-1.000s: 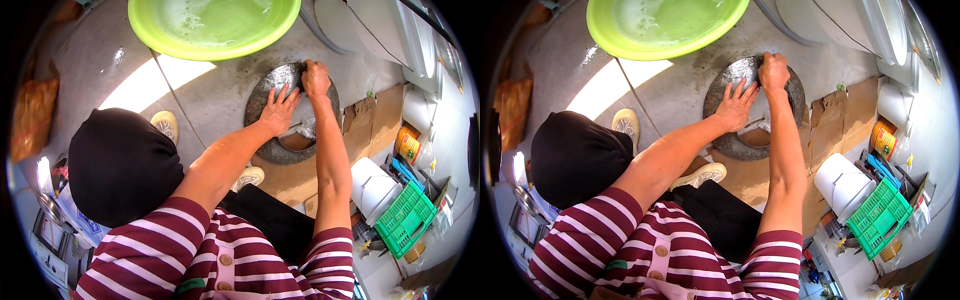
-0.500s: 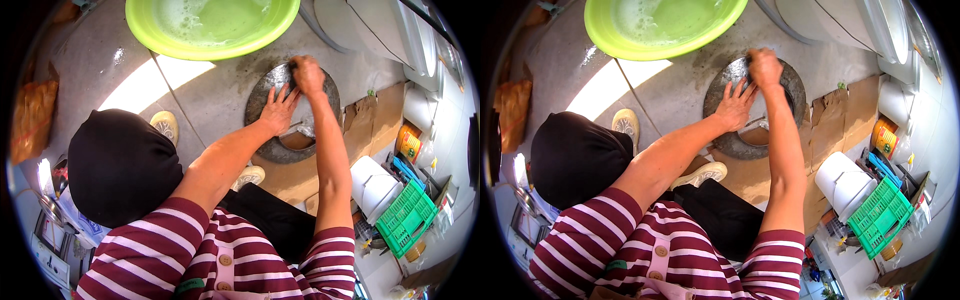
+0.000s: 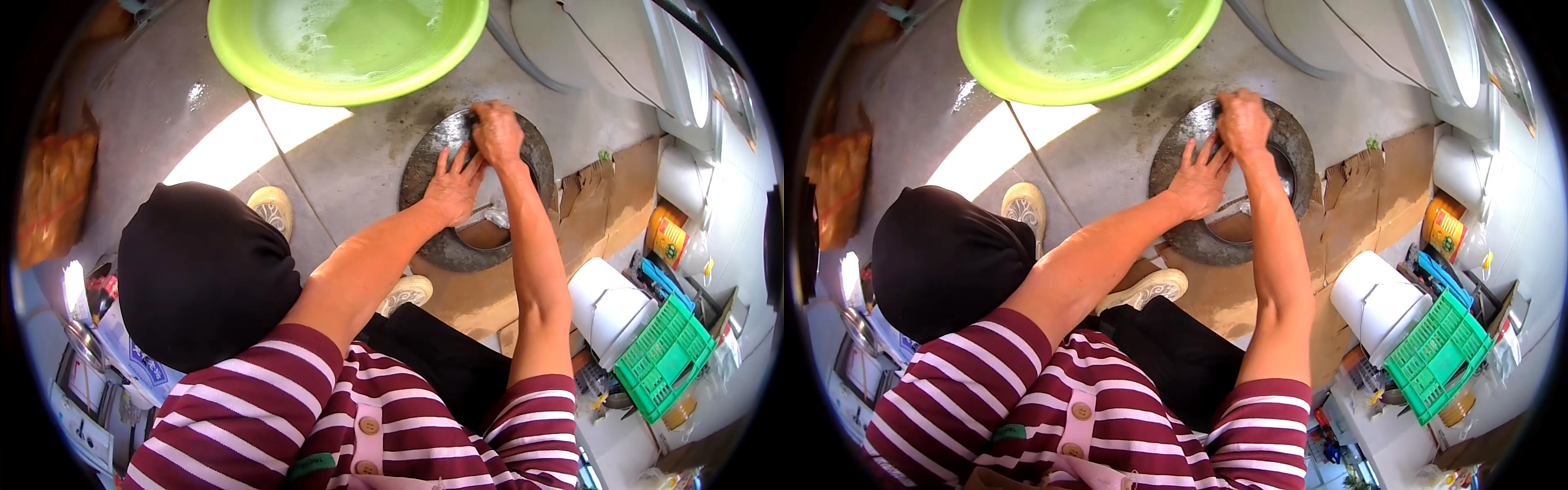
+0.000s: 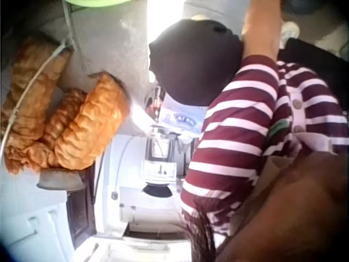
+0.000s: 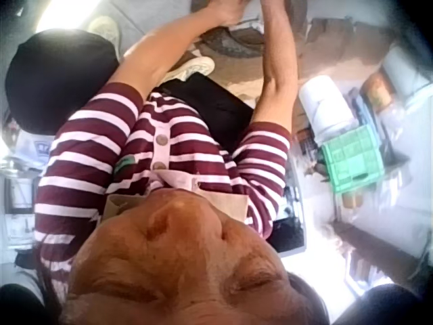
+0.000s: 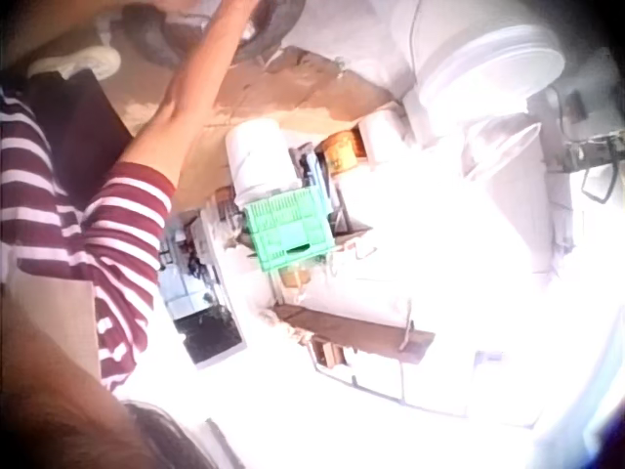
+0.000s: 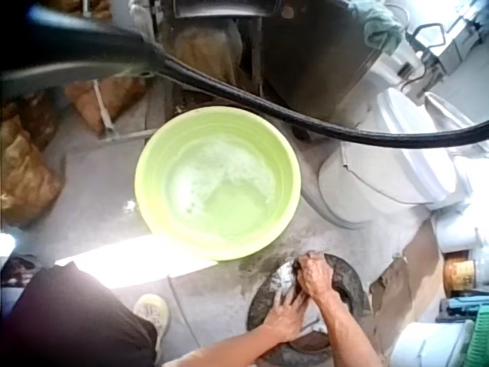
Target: The person scrubs the outer and inner surfaces of a large circular stone object with a metal scouring pad and soapy water from a basin.
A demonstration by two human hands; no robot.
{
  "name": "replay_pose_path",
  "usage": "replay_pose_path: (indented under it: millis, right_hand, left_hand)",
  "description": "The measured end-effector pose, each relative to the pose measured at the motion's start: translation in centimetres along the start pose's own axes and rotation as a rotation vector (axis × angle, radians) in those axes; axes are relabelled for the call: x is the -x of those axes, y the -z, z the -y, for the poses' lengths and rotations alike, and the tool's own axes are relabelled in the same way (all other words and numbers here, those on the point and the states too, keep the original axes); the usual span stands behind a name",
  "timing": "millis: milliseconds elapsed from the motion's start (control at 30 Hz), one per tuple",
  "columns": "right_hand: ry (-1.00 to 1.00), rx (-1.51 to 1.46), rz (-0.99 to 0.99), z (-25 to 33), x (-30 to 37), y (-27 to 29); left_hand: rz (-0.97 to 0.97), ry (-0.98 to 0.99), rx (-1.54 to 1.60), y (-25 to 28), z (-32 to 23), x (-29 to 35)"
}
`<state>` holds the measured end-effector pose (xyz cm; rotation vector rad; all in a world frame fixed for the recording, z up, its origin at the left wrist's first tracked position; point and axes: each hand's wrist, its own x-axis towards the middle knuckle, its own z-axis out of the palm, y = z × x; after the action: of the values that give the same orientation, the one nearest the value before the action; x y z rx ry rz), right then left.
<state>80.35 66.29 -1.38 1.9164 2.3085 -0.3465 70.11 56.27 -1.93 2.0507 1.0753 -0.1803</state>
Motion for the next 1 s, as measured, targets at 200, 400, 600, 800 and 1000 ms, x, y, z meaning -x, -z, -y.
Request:
replay_pose_path:
  millis: [200, 400, 600, 800, 1000]
  right_hand:
    - [-0.301, -0.886, 0.342, -3.8, 0.3, 5.9]
    - [-0.608, -1.607, 0.253, -5.2, 7.4, 7.0]
    - [-0.553, -2.000, 0.107, -4.9, 9.9, 4.5]
    - [-0.269, -2.027, 0.279, -1.3, 9.3, 3.0]
    - [-0.038, -0.604, -0.164, -5.9, 7.7, 1.0]
  left_hand:
    - [-0.048, -0.021, 0.042, 0.0, 0.4, 0.0]
    - [0.015, -0.067, 0.113, 1.0, 1.3, -0.2]
    - [-0.299, -0.044, 1.139, 1.8, 4.0, -1.0]
    - [-0.280, -0.005, 1.682, 5.0, 2.0, 2.1]
    - [-0.609, 0.194, 1.132, 4.0, 6.1, 3.3]
